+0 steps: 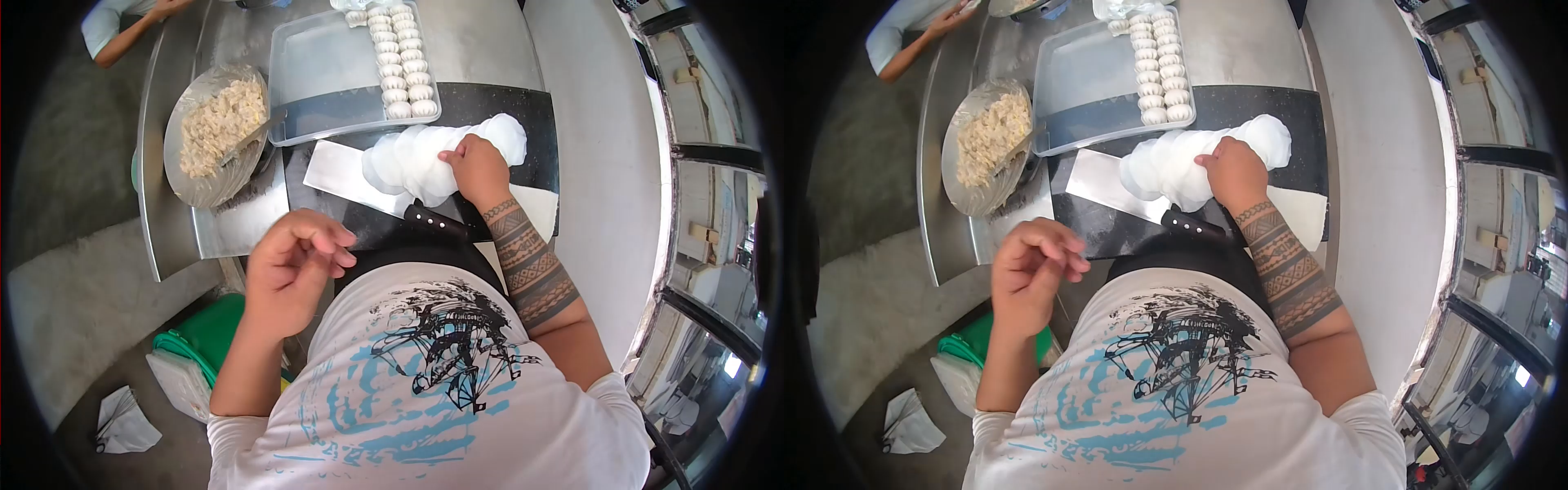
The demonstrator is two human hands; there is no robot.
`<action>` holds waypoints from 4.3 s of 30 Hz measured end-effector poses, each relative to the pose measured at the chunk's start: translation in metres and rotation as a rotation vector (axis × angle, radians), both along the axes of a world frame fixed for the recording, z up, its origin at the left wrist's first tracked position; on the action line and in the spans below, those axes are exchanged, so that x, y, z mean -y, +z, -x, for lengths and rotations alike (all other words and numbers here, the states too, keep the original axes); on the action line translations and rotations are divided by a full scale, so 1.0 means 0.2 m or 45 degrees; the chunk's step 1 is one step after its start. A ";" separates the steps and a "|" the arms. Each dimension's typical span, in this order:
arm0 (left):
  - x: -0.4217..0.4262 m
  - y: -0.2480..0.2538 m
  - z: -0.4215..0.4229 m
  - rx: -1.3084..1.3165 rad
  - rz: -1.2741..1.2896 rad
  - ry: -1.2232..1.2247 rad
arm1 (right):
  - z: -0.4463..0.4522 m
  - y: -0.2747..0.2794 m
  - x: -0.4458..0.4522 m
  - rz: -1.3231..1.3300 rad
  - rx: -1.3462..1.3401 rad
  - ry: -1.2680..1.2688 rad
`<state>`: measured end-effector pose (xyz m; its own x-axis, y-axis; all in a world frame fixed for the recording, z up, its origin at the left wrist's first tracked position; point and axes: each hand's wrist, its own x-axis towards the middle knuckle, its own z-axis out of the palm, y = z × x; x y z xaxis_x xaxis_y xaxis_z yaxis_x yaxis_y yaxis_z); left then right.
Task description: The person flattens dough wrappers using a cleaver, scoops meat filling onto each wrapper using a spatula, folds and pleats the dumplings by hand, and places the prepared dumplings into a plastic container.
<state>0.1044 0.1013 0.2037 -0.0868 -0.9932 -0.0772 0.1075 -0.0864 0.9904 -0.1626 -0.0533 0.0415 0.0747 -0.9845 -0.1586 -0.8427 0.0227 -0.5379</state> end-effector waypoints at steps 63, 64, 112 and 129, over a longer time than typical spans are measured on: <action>-0.42 -0.26 -1.40 -0.683 -0.295 0.811 | -1.75 0.68 -0.10 0.518 -0.580 1.090; -0.42 -0.29 -1.38 -0.634 -0.303 0.802 | -1.75 0.67 -0.09 0.559 -0.545 1.072; -0.17 -0.55 -1.31 -1.255 -0.623 1.016 | -1.46 0.61 -0.28 0.156 -0.203 1.030; -0.28 -0.50 -1.31 -1.279 -0.564 0.926 | -1.36 0.54 -0.49 0.284 0.082 1.262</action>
